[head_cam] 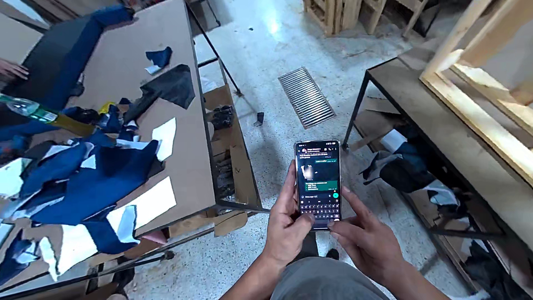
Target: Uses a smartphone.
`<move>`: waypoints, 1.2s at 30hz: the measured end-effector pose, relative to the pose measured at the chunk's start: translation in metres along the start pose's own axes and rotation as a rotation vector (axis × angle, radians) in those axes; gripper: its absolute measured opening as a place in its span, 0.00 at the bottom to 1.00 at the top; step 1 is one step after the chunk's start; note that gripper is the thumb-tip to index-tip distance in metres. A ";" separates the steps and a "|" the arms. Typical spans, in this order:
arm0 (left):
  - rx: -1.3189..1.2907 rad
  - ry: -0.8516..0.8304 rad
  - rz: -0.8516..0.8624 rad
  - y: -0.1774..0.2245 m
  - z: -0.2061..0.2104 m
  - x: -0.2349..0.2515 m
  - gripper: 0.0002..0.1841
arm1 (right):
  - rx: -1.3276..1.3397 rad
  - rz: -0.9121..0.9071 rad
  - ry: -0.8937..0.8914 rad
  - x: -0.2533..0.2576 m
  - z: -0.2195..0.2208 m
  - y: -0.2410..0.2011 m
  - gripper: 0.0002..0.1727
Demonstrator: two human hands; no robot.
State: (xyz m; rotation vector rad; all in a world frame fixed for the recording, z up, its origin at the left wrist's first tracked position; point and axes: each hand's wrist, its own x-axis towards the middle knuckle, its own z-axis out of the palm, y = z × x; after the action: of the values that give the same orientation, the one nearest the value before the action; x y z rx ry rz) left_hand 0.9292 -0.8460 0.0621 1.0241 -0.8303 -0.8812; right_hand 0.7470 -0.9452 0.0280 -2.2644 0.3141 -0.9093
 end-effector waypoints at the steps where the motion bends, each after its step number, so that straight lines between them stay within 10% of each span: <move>1: 0.005 0.006 0.006 -0.003 -0.009 0.019 0.51 | 0.007 -0.005 -0.005 0.019 0.004 0.015 0.11; 15: 0.089 0.401 0.059 -0.007 -0.173 0.358 0.43 | 0.079 -0.018 -0.069 0.357 0.094 0.215 0.14; 23: 0.110 0.377 0.055 -0.039 -0.268 0.577 0.44 | -0.041 0.024 -0.191 0.560 0.123 0.368 0.36; 36: 0.052 0.590 0.063 -0.037 -0.436 0.988 0.47 | 0.068 -0.096 -0.407 0.980 0.174 0.616 0.46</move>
State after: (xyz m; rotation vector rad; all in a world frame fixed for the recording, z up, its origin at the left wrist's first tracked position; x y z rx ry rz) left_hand 1.7118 -1.5908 0.0544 1.2128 -0.3823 -0.4608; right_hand 1.5948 -1.7529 0.0401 -2.3494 -0.0073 -0.4767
